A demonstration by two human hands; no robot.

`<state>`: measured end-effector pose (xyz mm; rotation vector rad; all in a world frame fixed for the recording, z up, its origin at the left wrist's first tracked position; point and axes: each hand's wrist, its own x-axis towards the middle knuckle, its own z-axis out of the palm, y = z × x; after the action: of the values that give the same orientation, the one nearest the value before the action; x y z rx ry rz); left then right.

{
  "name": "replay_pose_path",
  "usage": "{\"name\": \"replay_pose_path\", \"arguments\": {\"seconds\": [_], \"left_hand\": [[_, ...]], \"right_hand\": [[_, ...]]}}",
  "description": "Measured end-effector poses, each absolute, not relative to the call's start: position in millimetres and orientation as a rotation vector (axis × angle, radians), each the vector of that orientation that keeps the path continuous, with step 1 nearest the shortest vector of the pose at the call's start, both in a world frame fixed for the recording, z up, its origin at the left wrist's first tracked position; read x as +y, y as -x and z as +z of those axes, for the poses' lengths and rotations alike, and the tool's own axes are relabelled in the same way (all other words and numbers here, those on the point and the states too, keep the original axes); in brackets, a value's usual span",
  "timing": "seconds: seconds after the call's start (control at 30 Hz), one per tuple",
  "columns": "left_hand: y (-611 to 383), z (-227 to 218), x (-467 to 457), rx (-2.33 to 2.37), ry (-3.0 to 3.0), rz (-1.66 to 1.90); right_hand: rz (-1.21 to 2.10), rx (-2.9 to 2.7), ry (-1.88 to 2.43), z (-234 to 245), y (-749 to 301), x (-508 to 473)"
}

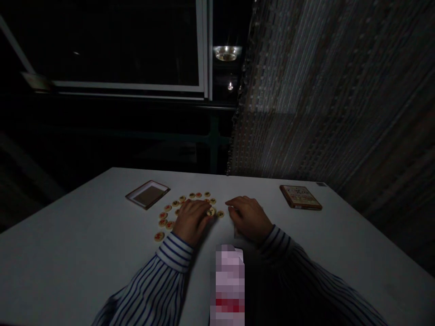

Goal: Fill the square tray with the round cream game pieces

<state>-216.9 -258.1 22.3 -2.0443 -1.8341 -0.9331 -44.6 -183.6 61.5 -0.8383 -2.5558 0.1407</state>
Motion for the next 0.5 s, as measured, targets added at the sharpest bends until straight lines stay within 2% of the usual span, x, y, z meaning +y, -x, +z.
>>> {"name": "replay_pose_path", "arguments": {"seconds": [0.5], "left_hand": [[189.6, 25.3, -251.5, -1.852, 2.140, -0.912]], "right_hand": [[0.191, -2.426, 0.852, 44.2, 8.8, -174.6]]}}
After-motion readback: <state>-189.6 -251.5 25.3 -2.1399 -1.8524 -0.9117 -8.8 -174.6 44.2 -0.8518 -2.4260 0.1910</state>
